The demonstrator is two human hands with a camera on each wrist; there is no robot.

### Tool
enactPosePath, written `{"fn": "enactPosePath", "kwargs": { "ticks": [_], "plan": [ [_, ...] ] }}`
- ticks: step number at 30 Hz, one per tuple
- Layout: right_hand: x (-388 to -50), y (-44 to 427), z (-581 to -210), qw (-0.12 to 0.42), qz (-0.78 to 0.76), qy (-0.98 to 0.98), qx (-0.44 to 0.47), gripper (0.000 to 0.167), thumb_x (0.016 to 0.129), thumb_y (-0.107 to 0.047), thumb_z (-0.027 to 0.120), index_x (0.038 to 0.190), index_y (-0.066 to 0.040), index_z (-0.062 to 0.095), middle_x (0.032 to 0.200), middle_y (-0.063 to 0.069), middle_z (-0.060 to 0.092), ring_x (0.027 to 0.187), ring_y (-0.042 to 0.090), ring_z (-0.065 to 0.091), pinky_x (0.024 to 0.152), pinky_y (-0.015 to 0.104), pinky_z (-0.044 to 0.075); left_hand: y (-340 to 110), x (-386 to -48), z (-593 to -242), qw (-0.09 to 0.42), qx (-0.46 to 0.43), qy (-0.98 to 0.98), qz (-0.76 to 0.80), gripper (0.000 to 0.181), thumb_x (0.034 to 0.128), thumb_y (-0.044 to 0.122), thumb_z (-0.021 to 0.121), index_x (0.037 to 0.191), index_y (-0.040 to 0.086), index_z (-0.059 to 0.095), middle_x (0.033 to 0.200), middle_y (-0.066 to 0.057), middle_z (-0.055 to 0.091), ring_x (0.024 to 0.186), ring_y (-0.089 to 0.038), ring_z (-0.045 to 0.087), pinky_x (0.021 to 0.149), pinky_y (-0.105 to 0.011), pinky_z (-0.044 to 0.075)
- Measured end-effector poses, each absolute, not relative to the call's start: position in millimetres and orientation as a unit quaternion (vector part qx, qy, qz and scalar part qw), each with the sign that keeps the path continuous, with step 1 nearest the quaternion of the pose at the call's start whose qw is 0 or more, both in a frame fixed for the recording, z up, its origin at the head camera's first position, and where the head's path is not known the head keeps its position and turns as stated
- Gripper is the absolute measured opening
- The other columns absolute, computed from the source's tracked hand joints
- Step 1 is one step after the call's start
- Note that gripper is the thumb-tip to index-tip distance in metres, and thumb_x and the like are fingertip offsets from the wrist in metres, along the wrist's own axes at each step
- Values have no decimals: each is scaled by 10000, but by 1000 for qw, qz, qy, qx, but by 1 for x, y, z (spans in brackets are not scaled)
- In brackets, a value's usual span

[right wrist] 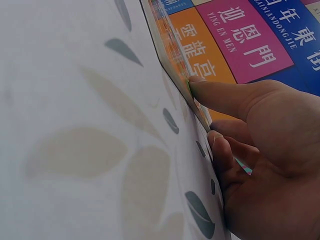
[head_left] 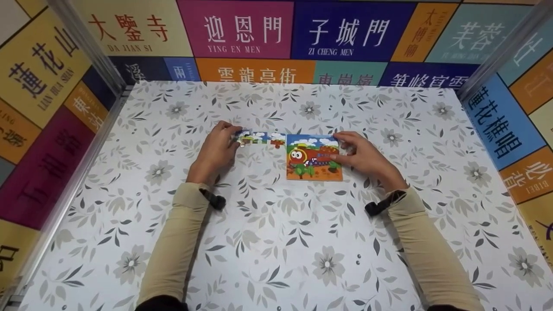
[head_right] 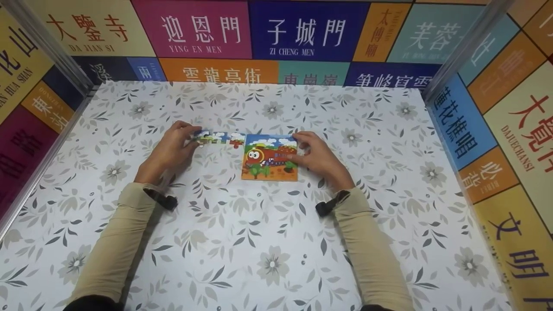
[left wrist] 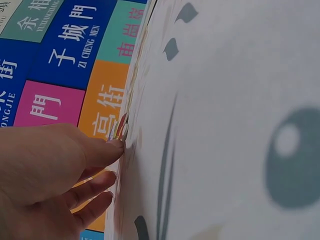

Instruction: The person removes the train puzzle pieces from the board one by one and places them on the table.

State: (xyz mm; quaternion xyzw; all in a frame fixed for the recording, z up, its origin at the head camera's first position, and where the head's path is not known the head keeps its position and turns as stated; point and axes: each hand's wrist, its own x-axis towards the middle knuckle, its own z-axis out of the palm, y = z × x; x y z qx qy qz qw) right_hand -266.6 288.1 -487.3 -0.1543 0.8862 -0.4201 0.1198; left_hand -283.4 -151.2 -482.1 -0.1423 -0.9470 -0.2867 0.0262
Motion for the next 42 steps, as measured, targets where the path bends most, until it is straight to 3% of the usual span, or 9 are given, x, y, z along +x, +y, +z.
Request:
{"fn": "enactPosePath", "kwargs": {
  "ticks": [9,16,24,37,42],
  "plan": [
    [-267,290,-489,118,-414,890,-150,716,1029,-357,766,1648,-149,475,1660,105,434,1241,325,544,962,423,464,-150,-284,-482,4,-133,-945,-298,437,1075,86,644,1508,34,622,1468,-201,589,1409,-380,530,1228,-536,410],
    [-269,289,-491,110,-409,892,-160,714,1024,-308,779,1640,-108,479,1664,120,437,1269,321,546,965,407,456,-151,-284,-482,-6,-137,-942,-307,452,1070,57,619,1518,5,601,1479,-216,582,1425,-389,512,1242,-525,399],
    [-270,290,-492,111,-411,891,-156,715,1022,-328,779,1640,-123,484,1660,117,443,1277,332,549,977,435,451,-146,-284,-477,-21,-170,-947,-273,432,1078,21,585,1499,89,656,1527,-224,553,1454,-436,473,1243,-580,378],
    [-269,288,-489,108,-417,890,-149,715,1003,-329,804,1621,-118,512,1639,101,467,1248,318,548,984,411,441,-151,-282,-479,-14,-171,-942,-287,368,1107,85,575,1456,86,690,1510,-184,581,1442,-399,497,1244,-561,385],
    [-269,289,-490,108,-419,888,-153,709,1011,-312,794,1626,-110,503,1656,101,452,1265,320,543,988,408,439,-151,-284,-480,-10,-178,-939,-293,378,1091,193,647,1443,62,693,1508,-200,585,1433,-418,506,1229,-581,390]
  ]
}}
